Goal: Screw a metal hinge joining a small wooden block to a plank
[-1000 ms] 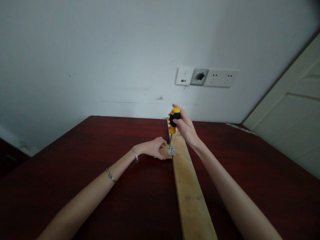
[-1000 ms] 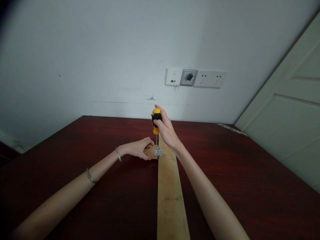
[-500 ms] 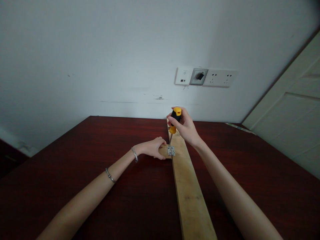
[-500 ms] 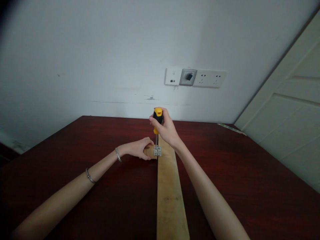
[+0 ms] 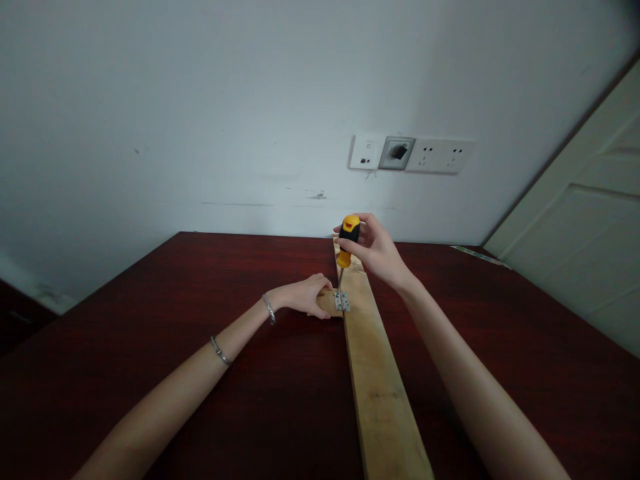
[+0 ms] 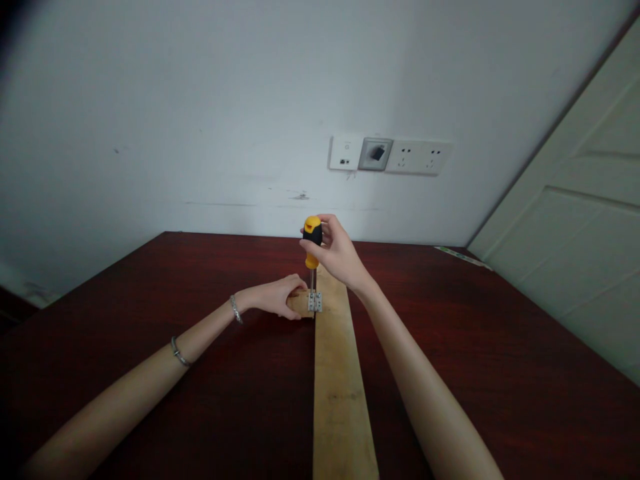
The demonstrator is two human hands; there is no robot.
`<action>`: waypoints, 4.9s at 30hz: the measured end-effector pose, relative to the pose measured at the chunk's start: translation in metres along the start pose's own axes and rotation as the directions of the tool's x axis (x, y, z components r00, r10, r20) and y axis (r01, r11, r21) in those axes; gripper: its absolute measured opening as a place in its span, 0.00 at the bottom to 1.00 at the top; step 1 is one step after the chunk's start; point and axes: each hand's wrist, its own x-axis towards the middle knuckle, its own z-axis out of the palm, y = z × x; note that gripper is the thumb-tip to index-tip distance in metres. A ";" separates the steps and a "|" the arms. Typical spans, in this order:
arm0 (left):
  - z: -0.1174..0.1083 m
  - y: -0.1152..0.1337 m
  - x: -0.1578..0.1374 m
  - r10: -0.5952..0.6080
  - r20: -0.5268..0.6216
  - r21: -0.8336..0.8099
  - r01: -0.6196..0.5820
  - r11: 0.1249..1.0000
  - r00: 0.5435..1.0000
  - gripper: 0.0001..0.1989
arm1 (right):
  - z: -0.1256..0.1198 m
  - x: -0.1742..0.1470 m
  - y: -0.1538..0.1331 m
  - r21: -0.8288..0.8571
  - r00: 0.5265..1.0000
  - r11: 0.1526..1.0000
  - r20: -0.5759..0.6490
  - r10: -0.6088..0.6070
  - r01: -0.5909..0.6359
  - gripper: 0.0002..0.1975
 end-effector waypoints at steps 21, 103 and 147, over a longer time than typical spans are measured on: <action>-0.001 0.000 0.000 0.002 0.011 0.011 -0.002 1.000 1.000 0.30 | 0.003 0.001 0.014 0.146 0.997 0.986 0.020 0.073 -0.076 0.22; 0.002 -0.006 0.002 0.029 0.014 -0.004 -0.029 1.000 0.999 0.30 | -0.010 -0.006 -0.016 0.045 0.997 0.999 0.068 0.022 -0.025 0.20; 0.001 -0.002 0.001 0.016 0.006 0.001 -0.016 1.000 1.000 0.30 | -0.010 -0.003 -0.009 0.017 1.000 1.000 -0.026 -0.010 0.011 0.19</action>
